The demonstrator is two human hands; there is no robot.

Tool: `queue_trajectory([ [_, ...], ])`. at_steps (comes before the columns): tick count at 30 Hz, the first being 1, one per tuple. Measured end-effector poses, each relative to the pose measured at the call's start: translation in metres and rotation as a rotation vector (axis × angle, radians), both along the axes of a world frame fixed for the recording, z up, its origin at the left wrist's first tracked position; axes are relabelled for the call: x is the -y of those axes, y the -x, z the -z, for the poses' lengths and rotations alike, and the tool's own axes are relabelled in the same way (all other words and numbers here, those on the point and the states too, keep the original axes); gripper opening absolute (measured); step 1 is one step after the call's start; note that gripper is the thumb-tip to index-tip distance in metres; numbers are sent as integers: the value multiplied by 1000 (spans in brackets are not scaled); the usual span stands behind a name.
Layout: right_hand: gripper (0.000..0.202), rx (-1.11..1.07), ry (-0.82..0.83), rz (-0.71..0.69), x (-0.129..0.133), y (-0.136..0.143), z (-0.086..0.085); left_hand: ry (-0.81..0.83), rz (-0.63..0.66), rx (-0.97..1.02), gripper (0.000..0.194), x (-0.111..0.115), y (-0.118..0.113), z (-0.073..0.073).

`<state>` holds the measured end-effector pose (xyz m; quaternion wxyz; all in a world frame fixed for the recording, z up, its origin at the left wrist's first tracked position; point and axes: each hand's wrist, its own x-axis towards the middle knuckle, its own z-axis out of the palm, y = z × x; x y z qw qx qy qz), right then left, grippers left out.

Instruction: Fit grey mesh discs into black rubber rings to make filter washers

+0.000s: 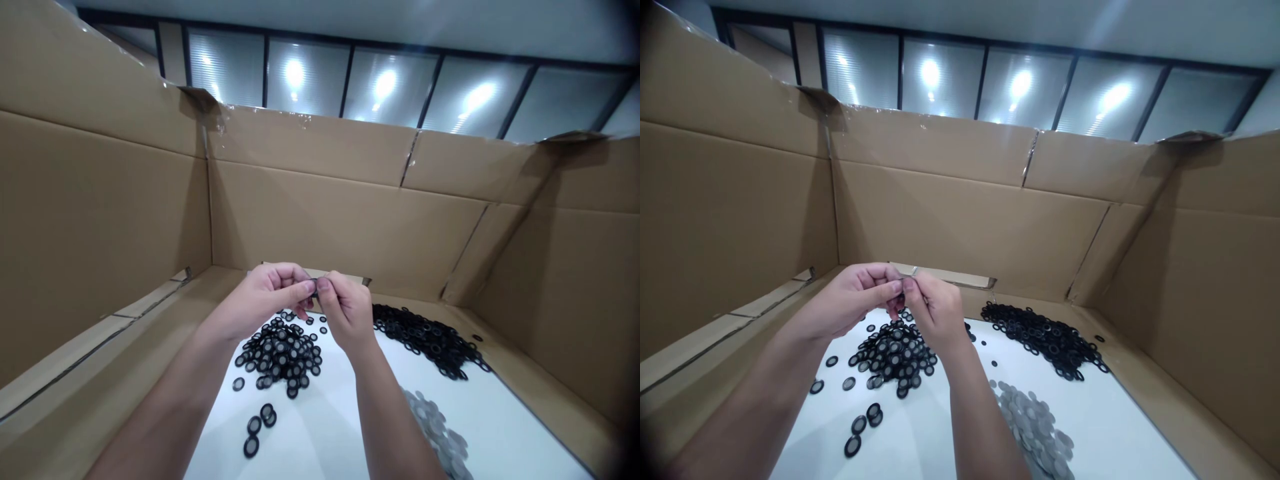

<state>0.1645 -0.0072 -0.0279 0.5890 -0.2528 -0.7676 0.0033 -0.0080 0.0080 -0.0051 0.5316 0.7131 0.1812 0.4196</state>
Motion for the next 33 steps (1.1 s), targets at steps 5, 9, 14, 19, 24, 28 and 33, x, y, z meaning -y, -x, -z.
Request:
queue_trajectory([
  [5,30,34,6,21,-1,0,1,-71,-65,-99,18,2,5,-3],
  [9,29,18,24,13,-1,1,1,-111,-112,-123,21,5,6,-4],
  [14,31,48,42,12,1,1,0,-101,-62,-174,21,5,10,-6],
  [19,34,122,121,18,2,1,-1,-68,-21,-265,20,4,20,-10],
  [24,33,187,220,40,3,-4,-5,-32,21,-289,20,3,20,-11],
  [28,33,202,210,16,4,-7,-8,6,47,-276,22,1,19,-9],
  [33,33,173,203,18,4,-4,-7,-8,-13,-291,23,5,18,-10],
])
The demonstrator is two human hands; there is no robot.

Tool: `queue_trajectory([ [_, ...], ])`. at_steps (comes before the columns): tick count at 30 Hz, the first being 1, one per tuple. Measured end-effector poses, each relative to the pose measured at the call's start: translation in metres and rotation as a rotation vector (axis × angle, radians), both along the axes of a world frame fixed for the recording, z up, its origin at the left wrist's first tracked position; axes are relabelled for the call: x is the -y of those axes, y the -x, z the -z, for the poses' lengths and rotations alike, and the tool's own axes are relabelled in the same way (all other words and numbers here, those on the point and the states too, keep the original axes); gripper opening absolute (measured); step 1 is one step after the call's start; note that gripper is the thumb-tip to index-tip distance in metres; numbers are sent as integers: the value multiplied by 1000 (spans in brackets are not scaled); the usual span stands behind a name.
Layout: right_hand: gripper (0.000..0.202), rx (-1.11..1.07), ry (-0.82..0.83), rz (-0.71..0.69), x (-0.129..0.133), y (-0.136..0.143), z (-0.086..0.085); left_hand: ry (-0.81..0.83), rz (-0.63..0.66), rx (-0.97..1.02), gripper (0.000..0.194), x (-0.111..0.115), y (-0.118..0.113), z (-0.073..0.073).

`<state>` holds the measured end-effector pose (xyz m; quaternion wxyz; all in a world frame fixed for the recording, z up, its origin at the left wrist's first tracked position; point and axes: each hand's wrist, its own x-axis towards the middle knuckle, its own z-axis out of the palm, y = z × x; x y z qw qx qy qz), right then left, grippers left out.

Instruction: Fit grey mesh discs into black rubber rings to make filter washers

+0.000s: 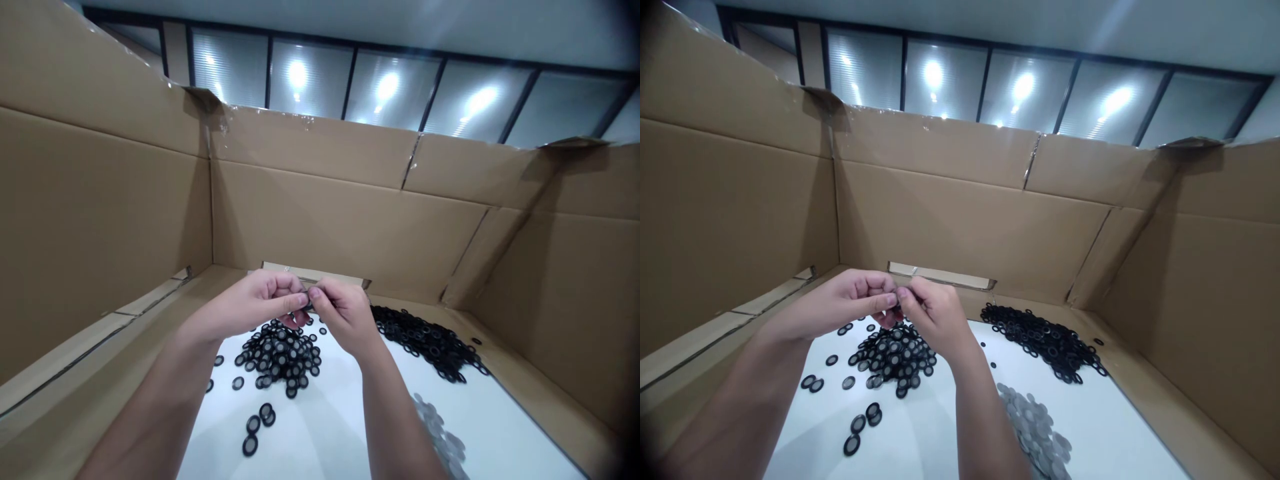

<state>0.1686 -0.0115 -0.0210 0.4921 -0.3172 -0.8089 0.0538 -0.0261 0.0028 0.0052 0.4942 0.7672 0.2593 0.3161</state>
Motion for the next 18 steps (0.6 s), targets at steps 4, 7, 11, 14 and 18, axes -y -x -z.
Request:
queue_trajectory([
  [4,31,-25,0,2,0,2,1,-35,-29,19,23,4,-3,-2],
  [7,31,-35,-11,11,0,2,1,-60,-64,41,22,6,-6,0],
  [11,32,-62,-19,7,-1,1,2,-89,-130,64,21,7,-9,4],
  [14,32,-90,-31,8,-3,-1,3,-119,-160,88,24,8,-11,6],
  [18,31,-105,-83,41,-4,-1,3,-152,-174,66,25,8,-10,5],
])
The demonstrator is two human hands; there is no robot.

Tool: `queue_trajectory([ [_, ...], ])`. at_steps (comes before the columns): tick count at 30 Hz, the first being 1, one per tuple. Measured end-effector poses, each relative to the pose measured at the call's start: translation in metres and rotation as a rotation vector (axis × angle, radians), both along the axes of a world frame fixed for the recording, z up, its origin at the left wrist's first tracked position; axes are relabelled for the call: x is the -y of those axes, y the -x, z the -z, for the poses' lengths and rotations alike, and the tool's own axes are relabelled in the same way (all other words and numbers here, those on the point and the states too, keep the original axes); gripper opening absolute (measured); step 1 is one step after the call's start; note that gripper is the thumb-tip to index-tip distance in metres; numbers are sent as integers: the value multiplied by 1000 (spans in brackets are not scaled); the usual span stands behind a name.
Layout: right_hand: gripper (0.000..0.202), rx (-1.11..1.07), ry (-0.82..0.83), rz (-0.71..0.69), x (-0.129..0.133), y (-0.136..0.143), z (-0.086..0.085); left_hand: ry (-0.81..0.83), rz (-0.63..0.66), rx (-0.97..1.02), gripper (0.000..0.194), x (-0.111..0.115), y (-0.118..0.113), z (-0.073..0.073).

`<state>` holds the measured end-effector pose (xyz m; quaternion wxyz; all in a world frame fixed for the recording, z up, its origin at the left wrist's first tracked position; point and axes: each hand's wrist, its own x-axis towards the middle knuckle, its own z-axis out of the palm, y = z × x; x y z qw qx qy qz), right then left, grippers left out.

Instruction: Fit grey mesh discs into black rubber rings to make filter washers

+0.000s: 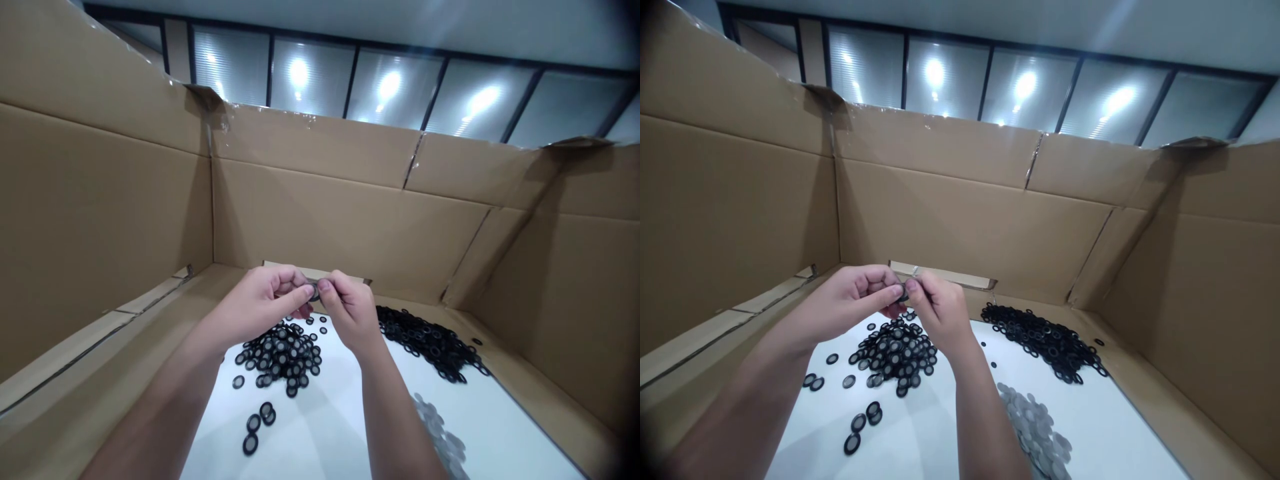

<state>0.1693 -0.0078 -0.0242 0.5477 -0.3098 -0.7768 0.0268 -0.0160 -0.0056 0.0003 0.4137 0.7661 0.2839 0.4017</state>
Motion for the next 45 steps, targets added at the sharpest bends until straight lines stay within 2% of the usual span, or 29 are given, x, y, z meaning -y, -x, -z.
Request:
queue_trajectory([
  [9,25,-59,-56,23,-1,6,4,-6,-5,34,26,0,0,0],
  [14,26,-40,-51,18,-1,7,5,86,84,13,24,-1,3,-2],
  [20,32,57,124,-97,0,5,1,120,178,-49,17,-9,12,-2],
  [24,32,152,158,-59,0,1,-2,95,185,-108,15,-15,14,2],
  [26,31,143,127,-22,-1,0,-1,119,195,-85,15,-15,12,3],
  [30,28,-35,33,14,-2,4,3,190,242,74,20,-14,3,3],
  [35,28,-202,13,20,-3,9,6,174,220,259,22,-12,-14,7],
  [41,37,-105,85,-112,-4,2,2,153,208,280,17,-13,-15,9],
  [45,39,-94,120,-153,-6,-1,4,167,208,194,19,-13,-7,5],
])
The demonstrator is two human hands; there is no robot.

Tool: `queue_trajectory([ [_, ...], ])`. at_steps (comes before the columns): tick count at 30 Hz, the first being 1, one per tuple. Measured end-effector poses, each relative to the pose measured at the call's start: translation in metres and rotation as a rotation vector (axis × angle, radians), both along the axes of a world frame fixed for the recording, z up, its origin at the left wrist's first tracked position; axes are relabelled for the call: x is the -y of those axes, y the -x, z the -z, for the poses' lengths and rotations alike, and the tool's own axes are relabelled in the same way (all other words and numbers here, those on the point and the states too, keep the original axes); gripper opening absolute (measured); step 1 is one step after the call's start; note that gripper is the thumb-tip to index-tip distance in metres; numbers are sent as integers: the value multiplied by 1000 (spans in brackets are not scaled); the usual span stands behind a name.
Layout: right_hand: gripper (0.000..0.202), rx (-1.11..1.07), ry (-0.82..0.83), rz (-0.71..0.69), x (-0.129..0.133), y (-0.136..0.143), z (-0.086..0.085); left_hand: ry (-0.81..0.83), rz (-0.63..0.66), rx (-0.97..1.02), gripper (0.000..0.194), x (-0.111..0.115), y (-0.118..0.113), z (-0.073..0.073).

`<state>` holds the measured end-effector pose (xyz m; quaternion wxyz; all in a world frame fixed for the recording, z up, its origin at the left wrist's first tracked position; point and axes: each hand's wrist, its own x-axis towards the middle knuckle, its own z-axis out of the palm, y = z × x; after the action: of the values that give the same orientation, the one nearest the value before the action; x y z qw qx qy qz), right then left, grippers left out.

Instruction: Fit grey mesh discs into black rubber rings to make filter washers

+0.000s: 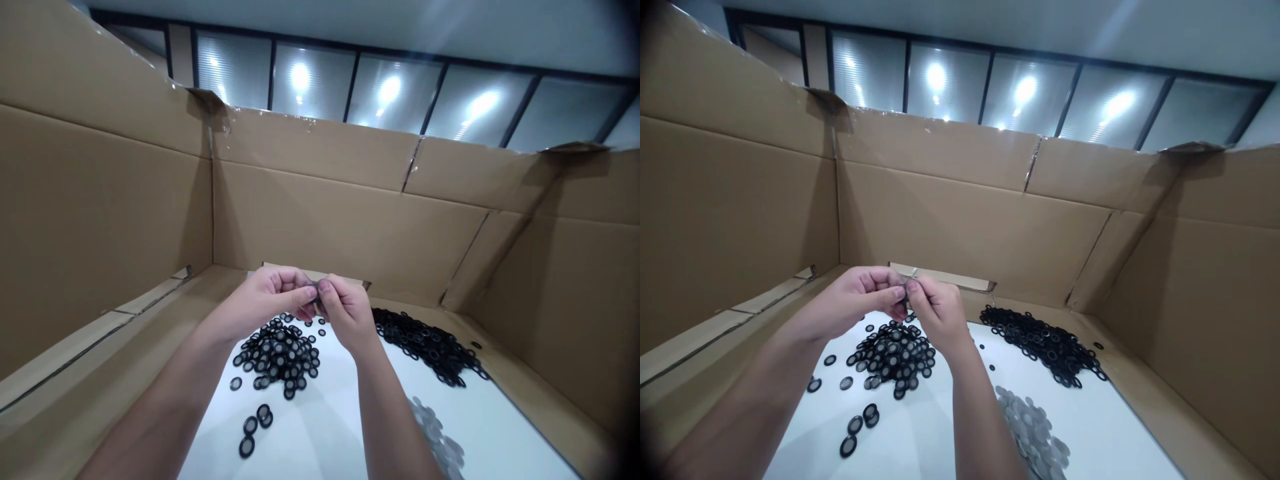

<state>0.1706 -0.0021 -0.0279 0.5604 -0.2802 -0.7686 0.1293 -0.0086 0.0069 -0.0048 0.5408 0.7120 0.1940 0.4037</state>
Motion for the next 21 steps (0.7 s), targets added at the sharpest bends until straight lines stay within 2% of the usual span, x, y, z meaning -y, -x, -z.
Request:
queue_trajectory([
  [8,36,97,-102,49,4,2,-1,28,3,-157,21,2,13,-7],
  [13,35,175,-161,96,3,7,0,12,30,-187,17,-2,19,-9],
  [17,32,43,-201,180,1,14,4,21,11,-72,15,-3,11,-3],
  [21,32,-175,-222,311,2,22,10,62,30,156,20,2,-12,4],
])
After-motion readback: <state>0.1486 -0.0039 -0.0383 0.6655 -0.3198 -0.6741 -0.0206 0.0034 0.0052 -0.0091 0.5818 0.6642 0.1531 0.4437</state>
